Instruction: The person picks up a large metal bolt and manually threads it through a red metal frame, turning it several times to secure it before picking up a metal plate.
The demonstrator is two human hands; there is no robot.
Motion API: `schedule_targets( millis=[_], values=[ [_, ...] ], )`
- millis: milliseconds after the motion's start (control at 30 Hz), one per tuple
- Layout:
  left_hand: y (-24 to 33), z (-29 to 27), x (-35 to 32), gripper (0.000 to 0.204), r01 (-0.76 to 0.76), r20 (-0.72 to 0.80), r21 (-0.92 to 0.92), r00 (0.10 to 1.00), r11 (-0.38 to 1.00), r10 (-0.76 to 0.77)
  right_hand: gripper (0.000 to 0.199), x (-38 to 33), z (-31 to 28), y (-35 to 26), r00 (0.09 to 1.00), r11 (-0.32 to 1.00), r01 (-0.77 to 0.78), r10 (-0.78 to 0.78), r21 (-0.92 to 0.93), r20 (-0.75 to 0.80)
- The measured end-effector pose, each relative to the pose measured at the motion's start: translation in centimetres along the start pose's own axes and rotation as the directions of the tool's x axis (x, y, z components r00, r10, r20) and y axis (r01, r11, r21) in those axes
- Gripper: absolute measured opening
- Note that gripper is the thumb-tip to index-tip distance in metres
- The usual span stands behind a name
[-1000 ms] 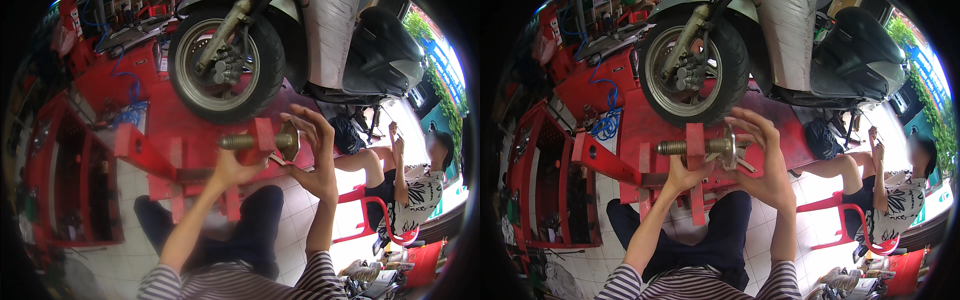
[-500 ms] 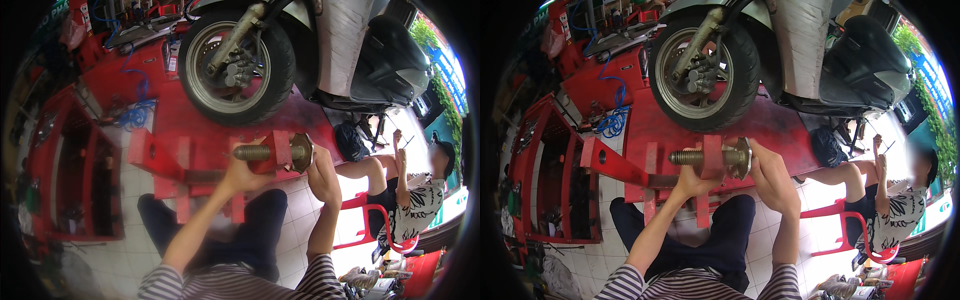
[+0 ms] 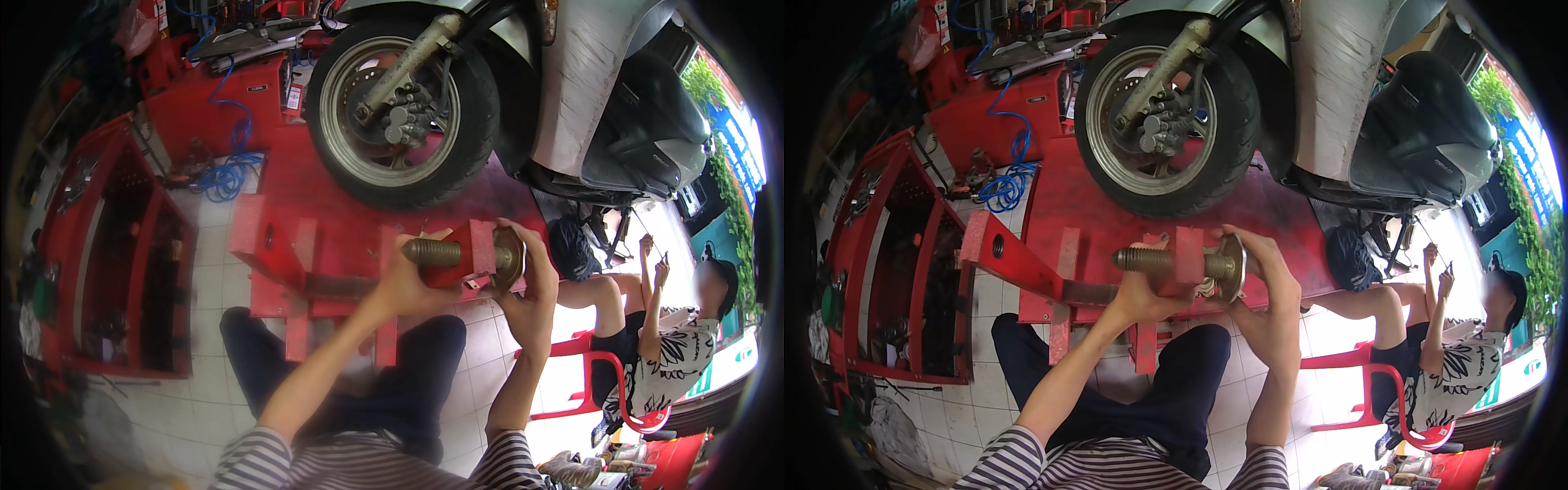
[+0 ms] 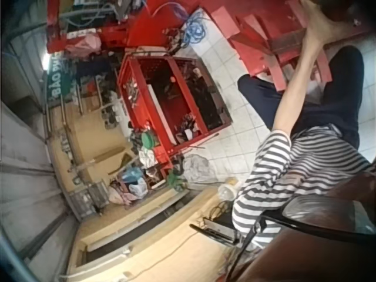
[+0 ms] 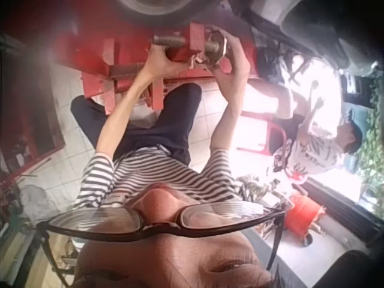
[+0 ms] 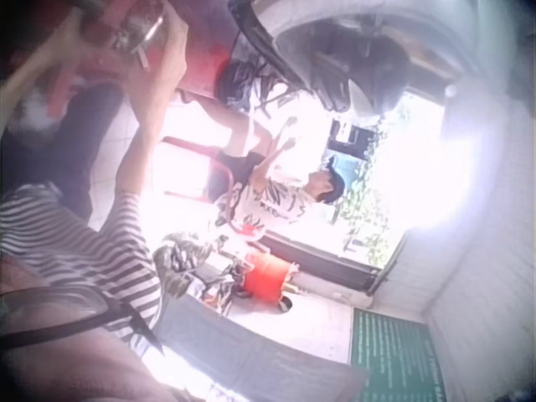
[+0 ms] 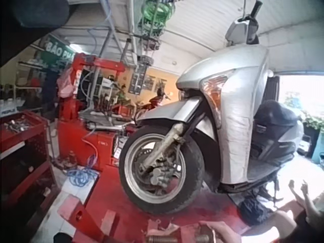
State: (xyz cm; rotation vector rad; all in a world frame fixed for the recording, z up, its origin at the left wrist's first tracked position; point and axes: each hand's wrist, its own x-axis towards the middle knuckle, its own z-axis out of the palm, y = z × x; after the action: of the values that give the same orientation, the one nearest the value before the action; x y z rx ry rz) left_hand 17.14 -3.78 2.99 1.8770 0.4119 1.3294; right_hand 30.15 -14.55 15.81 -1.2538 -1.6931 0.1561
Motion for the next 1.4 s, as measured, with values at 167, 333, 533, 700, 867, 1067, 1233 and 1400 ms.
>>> schedule_targets(
  millis=[167, 333, 533, 700, 867, 1067, 1233, 1400],
  values=[
    [1.3, -0.1, 0.7, 0.079, 0.056, 0.001, -0.102, 0.998, 0.993, -0.056, 0.044, -2.2, -1.7, 1.9, 0.987, 0.983, -0.123, 0.108, 0.134, 0.118],
    [2.0, -0.4, 1.4, 0.072, 0.067, 0.045, -0.256, 0.997, 0.964, -0.057, 0.070, -1.8, 0.9, 1.0, 0.998, 0.947, -0.027, 0.045, 0.321, -0.050],
    [2.8, -0.3, 1.6, 0.067, 0.154, 0.033, -0.318, 0.988, 0.935, -0.152, 0.082, -1.6, 0.9, 0.9, 0.988, 0.916, -0.141, 0.153, 0.376, -0.003],
    [2.8, 0.1, 1.8, 0.063, 0.044, -0.089, -0.265, 0.994, 0.963, -0.070, 0.078, -1.4, 3.7, 1.6, 0.968, 0.830, -0.251, 0.224, 0.498, 0.113],
    [3.9, -1.1, -1.3, 0.069, 0.069, -0.008, 0.248, 0.998, 0.966, -0.069, 0.046, -2.0, 5.1, 2.3, 0.895, 0.785, -0.427, 0.437, 0.450, 0.087],
    [6.4, -7.4, -12.2, 0.081, 0.219, -0.351, 0.570, 0.936, 0.792, -0.007, 0.035, -3.2, 5.8, 3.2, 0.957, 0.827, -0.245, 0.290, 0.506, -0.011],
    [7.4, -14.5, -5.4, 0.081, 0.100, -0.533, 0.344, 0.840, 0.934, 0.107, 0.042, -4.6, 5.9, 5.3, 0.956, 0.854, -0.245, 0.292, 0.459, -0.033],
    [4.3, -15.0, -1.9, 0.022, 0.269, -0.222, -0.102, 0.932, 0.958, -0.286, 0.050, -3.4, 6.7, 4.1, 0.960, 0.826, -0.145, 0.251, 0.545, -0.125]
  ],
)
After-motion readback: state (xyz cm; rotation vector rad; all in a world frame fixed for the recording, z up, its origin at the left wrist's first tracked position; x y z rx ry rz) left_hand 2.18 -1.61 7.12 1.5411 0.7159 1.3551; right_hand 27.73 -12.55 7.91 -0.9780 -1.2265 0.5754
